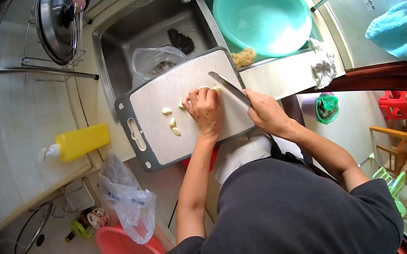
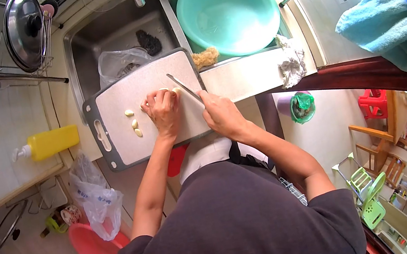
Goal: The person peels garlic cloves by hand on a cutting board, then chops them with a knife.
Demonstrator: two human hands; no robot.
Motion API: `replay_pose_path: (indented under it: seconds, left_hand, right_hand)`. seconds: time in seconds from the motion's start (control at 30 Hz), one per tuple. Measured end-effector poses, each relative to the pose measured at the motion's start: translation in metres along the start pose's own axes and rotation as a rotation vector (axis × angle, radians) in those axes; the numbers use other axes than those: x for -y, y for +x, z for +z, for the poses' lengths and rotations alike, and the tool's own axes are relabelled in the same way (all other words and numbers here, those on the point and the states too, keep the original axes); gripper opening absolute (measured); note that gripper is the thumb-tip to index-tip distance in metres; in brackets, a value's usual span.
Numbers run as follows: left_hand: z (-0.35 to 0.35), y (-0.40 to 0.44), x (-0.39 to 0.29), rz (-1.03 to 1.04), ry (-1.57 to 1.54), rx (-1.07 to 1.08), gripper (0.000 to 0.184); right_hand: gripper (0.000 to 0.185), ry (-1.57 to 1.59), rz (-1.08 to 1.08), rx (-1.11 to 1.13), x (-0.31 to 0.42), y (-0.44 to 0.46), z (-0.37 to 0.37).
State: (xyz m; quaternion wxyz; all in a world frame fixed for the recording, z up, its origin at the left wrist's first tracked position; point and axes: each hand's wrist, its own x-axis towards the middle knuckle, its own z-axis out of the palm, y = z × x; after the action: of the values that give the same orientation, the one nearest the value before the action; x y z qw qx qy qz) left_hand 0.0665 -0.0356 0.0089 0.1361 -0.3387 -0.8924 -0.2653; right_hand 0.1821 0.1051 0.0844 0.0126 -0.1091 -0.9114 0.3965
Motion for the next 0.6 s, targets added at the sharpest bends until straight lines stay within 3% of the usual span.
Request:
replay_pose_path:
  seconds: [0.1,0.37,0.6]
  left_hand:
    - [-0.007,0.001,-0.003,-0.08,-0.069,0.015,0.014]
    - [-0.005,-0.007,0.006,0.014,-0.076,-0.008,0.016]
    - [-0.002,-0.008,0.008,-0.016,-0.111,-0.009,0.016]
  right_hand:
    - [0.039,-0.021,-0.023,-0.004,-0.003,-0.001,0.001]
    - [0.037,-0.044,-0.09,0.03,-0.002,0.001,0.004]
    - [0.022,-0.079,-0.009,0.088,-0.001,0.01,0.01]
